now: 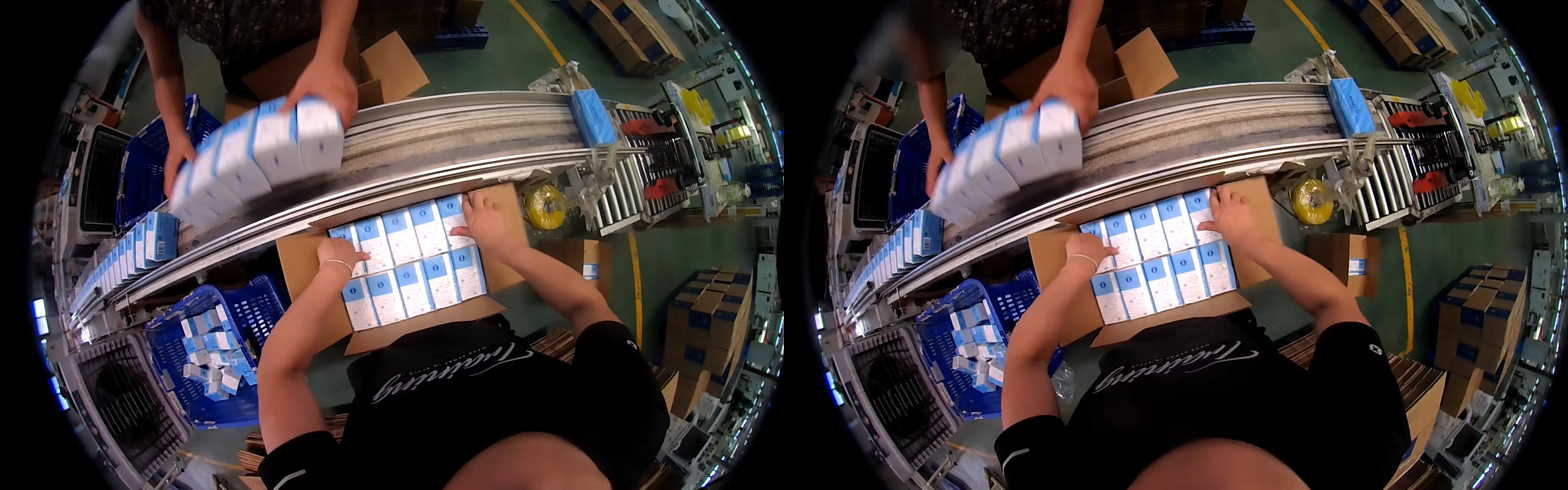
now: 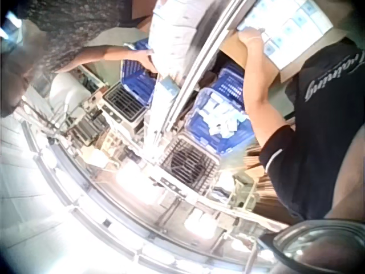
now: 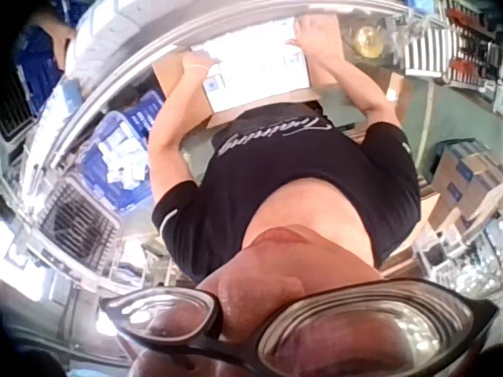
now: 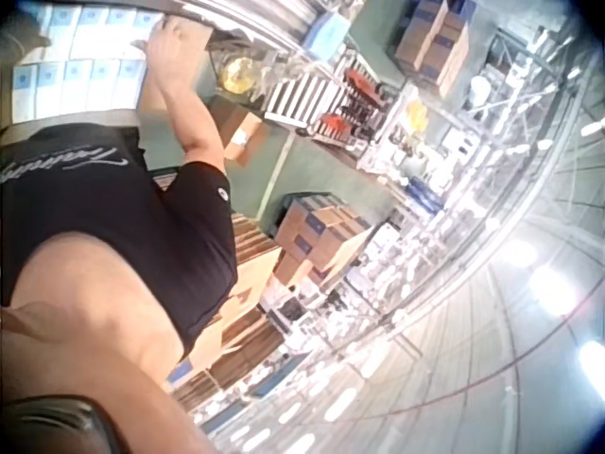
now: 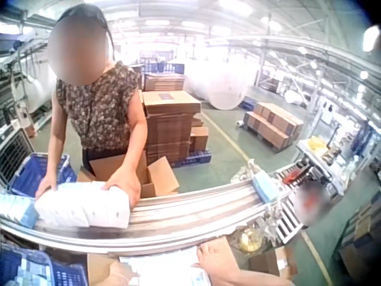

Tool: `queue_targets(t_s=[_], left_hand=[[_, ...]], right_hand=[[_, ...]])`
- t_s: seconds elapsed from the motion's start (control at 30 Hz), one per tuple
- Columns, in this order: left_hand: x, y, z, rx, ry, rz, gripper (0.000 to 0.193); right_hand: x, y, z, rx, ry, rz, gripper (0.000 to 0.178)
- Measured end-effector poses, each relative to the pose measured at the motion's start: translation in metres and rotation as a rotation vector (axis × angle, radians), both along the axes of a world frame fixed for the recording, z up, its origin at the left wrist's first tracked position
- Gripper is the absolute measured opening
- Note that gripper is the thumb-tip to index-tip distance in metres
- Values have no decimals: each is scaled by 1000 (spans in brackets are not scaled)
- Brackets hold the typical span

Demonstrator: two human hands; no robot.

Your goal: The person packs small blue and white boxes from a conveyor belt into larger brown cardboard boxes. They arrange the items in rows, close the cardboard boxes, and move them to a packing station where they are sealed with tape.

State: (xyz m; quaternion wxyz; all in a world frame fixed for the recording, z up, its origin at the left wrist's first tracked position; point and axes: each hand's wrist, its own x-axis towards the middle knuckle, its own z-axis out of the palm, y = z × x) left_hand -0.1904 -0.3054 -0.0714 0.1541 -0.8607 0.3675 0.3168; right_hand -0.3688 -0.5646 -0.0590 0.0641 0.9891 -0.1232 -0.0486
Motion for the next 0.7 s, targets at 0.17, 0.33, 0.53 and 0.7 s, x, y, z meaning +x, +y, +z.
queue_targets(t_s=[0.17,0.33,0.53,0.7], left_hand=[[-24,96,41,-431,-400,183,33],[-39,197,52,-622,-553,150,63],[-107,65,17,-476,-111,-398,67],[-28,9,53,-644,-670,-769,87]], right_hand=[[-34,-12,1,515,-277,-128,64],[-115,-70,10,477,-245,-378,59],[-60,50,48,822,191,154,85],[-32,70,-9,777,341,261,76]])
